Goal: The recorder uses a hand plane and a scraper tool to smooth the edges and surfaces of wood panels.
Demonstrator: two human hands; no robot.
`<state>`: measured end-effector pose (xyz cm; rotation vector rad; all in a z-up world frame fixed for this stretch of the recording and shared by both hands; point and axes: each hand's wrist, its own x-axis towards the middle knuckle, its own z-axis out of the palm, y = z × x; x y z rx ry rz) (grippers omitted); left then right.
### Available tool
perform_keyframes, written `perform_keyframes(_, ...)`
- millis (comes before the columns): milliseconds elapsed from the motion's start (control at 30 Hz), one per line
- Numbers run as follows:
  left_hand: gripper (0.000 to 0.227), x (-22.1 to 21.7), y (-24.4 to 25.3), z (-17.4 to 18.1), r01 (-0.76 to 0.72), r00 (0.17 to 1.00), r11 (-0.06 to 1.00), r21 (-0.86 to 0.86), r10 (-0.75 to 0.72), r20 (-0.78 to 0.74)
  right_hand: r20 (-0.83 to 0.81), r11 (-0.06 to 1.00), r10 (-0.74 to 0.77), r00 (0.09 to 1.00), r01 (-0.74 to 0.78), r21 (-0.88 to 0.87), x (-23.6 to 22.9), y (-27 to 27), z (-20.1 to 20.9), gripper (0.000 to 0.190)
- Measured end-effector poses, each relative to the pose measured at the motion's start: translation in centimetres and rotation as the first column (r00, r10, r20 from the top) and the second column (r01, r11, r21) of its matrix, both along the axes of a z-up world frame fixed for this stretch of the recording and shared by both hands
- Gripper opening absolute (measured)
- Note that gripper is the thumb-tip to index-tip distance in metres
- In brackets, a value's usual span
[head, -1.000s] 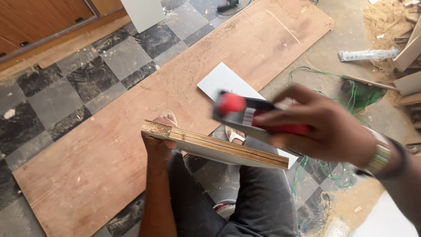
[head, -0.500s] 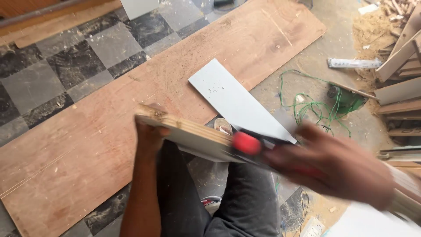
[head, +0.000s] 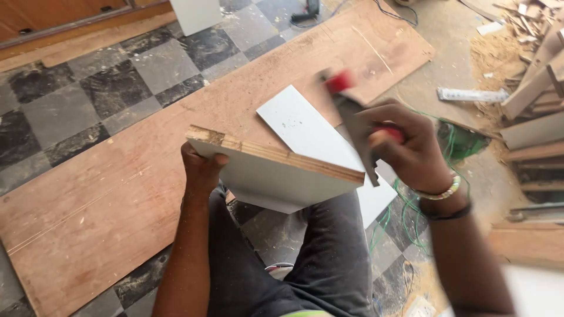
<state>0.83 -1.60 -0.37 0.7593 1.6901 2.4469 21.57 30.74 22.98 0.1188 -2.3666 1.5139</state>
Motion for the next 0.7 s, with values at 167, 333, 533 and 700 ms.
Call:
perform_keyframes(167, 0.086, 2.8, 0.2, 9.2, -0.147, 0.973, 0.989, -0.035, 0.138, -0.183, 0.107, 0.621, -0.158, 0.982, 0.183, -0.762, -2.2, 4.5, -17.5, 0.059)
perform_keyframes(333, 0.090, 6.0, 2.6, 21.2, -0.408, 0.827, 0.913, 0.001, 0.371, -0.423, 0.110, 0.175, 0.147, 0.983, 0.083, -0.981, -6.1, 2.9, -28.4, 0.086)
perform_keyframes(533, 0.080, 6.9, 7.9, 21.6, -0.486, 0.596, 0.665, -0.568, -0.223, -0.771, 0.243, 0.119, 0.240, 0.940, 0.220, -0.968, -7.2, 0.4, -29.6, 0.073)
perform_keyframes(700, 0.055, 7.7, 7.5, 18.4, -0.594, 0.452, 0.638, -0.490, -0.239, -0.859, 0.408, 0.119, 0.035, 0.912, 0.402, -0.908, -5.4, 1.2, -27.3, 0.070)
